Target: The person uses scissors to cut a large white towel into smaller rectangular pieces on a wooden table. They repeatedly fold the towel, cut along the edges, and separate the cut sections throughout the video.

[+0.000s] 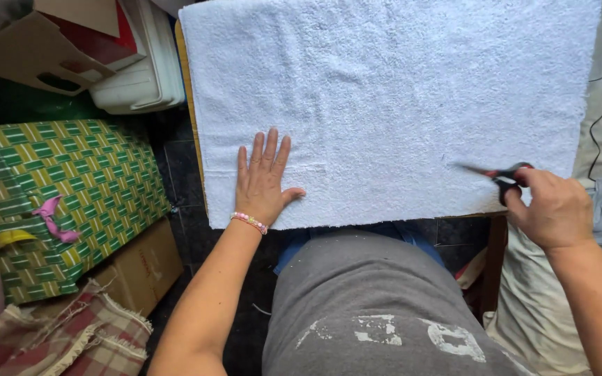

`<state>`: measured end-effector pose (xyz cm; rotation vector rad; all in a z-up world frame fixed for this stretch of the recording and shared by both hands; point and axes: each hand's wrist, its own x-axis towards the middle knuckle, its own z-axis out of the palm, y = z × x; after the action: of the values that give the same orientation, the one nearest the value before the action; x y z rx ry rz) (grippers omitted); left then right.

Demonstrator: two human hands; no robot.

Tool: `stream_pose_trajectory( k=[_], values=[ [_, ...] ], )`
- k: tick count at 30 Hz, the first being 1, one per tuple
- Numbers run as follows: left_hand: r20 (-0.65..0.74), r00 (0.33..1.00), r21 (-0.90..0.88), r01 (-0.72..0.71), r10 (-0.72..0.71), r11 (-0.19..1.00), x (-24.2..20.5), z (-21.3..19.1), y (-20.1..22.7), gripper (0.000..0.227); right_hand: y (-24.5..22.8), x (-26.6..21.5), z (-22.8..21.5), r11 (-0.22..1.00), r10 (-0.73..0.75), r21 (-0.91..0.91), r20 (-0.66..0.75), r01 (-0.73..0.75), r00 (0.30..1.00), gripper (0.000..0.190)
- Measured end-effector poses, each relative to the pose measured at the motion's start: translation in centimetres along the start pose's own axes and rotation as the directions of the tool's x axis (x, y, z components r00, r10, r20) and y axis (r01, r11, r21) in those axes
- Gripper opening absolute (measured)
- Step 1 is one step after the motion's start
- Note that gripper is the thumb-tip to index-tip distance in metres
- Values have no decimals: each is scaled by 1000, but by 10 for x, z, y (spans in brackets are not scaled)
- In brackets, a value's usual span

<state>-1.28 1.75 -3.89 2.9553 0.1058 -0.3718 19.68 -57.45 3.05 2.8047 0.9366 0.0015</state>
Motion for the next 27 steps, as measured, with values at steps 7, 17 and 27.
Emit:
stream_pose_trajectory(
  k=[7,17,27],
  values=[
    [-5,1000,102,19,-18,995,16,-6,16,145,-49,89,53,909,250,399,-297,-118,922,26],
    [-176,984,196,6,29,981,38,19,30,156,-71,149,77,758,552,517,-183,-398,813,117],
    [49,998,0,30,-30,1000,54,-20,51,135,-51,162,49,775,502,538,-203,-333,841,112]
  ],
)
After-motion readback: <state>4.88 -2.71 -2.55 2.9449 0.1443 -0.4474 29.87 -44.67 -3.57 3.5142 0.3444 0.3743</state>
